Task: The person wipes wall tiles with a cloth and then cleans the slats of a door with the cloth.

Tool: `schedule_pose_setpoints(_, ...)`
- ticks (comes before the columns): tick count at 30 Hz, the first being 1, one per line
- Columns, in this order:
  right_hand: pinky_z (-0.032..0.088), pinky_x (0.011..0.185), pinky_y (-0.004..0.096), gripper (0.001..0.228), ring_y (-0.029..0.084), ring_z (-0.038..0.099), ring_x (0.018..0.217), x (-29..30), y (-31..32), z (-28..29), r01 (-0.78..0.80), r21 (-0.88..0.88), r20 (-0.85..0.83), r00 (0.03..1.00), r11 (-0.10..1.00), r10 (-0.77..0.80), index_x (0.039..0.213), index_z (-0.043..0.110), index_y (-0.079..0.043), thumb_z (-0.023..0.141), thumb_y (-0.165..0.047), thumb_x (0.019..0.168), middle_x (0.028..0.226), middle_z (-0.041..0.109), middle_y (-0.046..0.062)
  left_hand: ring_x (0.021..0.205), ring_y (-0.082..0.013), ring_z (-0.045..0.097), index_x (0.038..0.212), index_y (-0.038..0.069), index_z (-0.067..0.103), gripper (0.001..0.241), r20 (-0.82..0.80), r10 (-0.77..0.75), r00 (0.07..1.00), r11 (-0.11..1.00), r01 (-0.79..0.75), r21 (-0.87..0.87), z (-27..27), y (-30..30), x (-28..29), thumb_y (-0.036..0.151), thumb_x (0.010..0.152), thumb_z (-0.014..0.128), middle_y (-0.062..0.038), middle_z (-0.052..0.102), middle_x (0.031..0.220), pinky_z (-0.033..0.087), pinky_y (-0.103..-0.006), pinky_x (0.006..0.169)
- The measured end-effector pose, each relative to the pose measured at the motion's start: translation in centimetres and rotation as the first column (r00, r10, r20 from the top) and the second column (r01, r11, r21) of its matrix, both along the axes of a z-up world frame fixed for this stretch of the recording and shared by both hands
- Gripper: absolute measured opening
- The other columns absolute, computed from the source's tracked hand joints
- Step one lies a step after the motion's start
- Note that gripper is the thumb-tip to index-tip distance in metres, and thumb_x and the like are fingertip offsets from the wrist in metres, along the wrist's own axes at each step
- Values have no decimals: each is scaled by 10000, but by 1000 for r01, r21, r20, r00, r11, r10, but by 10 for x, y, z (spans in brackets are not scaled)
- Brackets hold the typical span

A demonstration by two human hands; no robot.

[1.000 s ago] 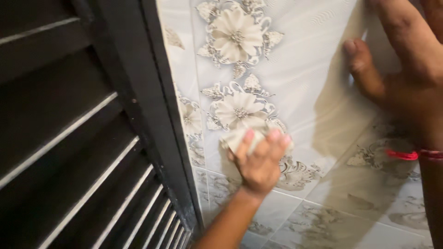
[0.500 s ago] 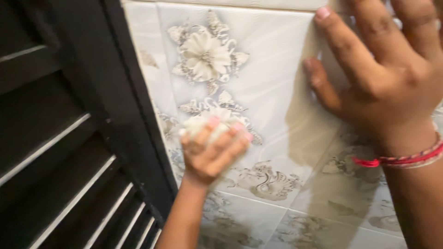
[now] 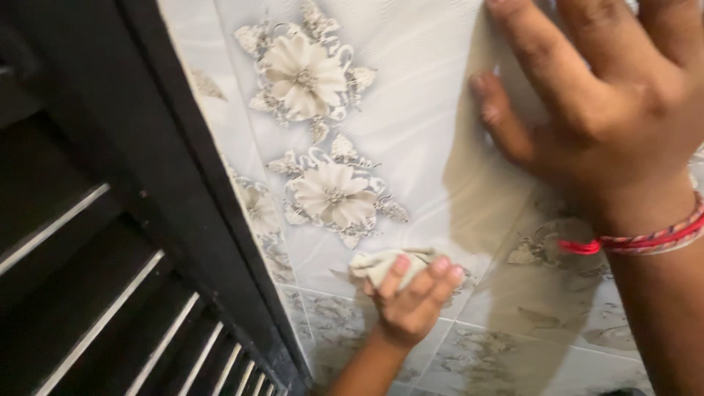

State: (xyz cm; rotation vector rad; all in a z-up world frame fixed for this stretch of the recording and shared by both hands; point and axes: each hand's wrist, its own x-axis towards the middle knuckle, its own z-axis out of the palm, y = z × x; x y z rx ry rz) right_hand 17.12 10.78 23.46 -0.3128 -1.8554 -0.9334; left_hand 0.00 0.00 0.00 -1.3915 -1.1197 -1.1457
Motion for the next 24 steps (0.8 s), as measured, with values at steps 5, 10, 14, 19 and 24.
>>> schedule_pose_setpoints(5, 435, 1095, 376, 431, 292, 555, 1253, -3, -9, 7, -5, 40, -2, 1000, 999, 5, 1449, 571, -10, 612, -65, 1023, 1397, 590, 138, 1351, -184, 473, 1258, 390, 744, 267, -329, 49, 943, 999, -44, 21, 22, -12, -48, 368, 997, 797, 153, 658, 1352, 234, -442, 1157)
schedule_pose_setpoints(10, 423, 1101, 382, 424, 291, 547, 1261, -3, -8, 15, 2, 67, -2, 1000, 998, -2, 1441, 583, -19, 607, -85, 1023, 1400, 591, 131, 1327, -223, 500, 1253, 354, 746, 324, -281, 120, 952, 992, -102, 78, 61, -18, -93, 306, 955, 864, 98, 657, 1354, 272, -456, 1163)
schedule_pose_setpoints(14, 413, 1107, 387, 419, 290, 541, 1267, -2, -3, 12, 12, 63, 6, 1000, 998, -12, 1435, 592, -27, 603, -100, 1023, 1402, 592, 125, 1325, -293, 534, 1165, 236, 797, 356, 203, 105, 973, 989, -124, 83, 83, -17, -87, 31, 876, 760, -13, 717, 1298, 388, -390, 1136)
schedule_pose_setpoints(19, 401, 1114, 393, 414, 289, 533, 1275, 2, 4, 5, 28, 47, 6, 1000, 999, -28, 1428, 603, -36, 598, -120, 1023, 1404, 593, 118, 1316, -320, 521, 1163, 152, 762, 269, 367, 64, 928, 961, -157, 229, 78, 14, -41, 69, 912, 811, -35, 713, 1272, 440, -402, 1110)
schedule_pose_setpoints(24, 389, 1121, 398, 410, 287, 526, 1283, 1, 7, -1, 22, 36, 10, 1000, 999, -22, 1421, 615, -45, 593, -139, 1023, 1407, 594, 110, 1279, -178, 639, 1129, 116, 827, 260, 97, 124, 988, 992, -122, -25, 11, 19, -9, 134, 896, 713, -48, 787, 1224, 426, -506, 1173)
